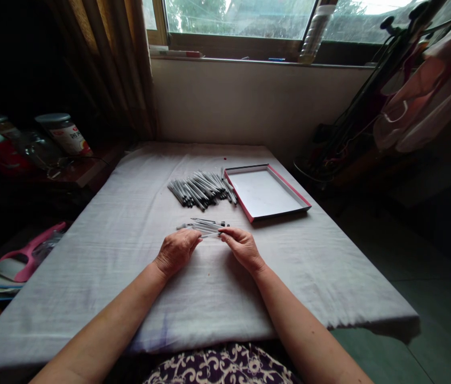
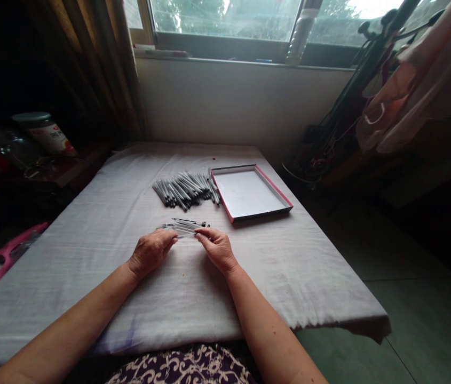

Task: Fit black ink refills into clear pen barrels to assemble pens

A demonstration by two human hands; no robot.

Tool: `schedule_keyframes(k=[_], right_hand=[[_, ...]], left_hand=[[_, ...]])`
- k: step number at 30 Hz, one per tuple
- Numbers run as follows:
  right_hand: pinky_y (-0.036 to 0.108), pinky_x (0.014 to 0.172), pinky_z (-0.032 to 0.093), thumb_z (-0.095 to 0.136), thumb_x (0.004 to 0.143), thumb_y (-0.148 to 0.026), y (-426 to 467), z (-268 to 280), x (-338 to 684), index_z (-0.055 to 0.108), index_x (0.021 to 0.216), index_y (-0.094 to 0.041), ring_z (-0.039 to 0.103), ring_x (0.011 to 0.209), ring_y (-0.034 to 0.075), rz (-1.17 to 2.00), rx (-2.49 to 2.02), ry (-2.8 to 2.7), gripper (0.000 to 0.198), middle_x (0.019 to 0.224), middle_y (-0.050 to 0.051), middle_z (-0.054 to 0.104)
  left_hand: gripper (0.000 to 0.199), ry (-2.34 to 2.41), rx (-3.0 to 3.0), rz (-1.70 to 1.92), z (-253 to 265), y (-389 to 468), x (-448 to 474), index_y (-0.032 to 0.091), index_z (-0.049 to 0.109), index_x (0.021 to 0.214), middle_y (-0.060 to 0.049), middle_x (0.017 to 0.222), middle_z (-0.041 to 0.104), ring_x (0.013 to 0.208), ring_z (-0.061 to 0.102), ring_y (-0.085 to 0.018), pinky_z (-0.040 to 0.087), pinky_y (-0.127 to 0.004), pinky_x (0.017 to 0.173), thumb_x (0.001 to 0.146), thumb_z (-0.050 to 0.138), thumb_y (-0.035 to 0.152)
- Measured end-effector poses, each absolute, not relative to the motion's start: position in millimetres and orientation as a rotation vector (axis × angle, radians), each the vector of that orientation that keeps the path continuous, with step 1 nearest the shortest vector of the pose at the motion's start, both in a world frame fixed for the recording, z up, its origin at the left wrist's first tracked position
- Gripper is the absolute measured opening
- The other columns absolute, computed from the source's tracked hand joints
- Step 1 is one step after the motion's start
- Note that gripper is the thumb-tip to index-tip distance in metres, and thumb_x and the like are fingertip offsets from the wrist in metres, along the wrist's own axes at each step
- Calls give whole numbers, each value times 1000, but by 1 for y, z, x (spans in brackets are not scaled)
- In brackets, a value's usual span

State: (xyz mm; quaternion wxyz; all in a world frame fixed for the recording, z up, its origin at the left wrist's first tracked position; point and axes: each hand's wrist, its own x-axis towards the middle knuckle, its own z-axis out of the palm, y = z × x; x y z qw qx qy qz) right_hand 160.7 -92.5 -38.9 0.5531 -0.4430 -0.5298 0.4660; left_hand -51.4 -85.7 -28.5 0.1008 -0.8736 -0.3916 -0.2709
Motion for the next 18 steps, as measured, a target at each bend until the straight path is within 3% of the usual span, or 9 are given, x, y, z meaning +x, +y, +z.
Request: schedule_keyframes(k=[6,18], right_hand=[[30,64,51,72,70,-38,-89,-41,163,76,84,-19,62,64,16,1112,-1089,-1168,24,71,4,72],[31,64,53,74,68,-40,-89,-39,165,76,82,-19,65,65,17,1123,-1078,-1123,26,73,5,73]], left_hand=[[25,-1226,-2604,-847,-23,-87,-54,20,60,100,-3,86,69,75,65,-15,46,-24,63,96,46,41],[28,-1219,-2527,-878,-19,-86,-61,22,68,91,-3,82,70,72,65,-14,46,-22,62,95,48,42]])
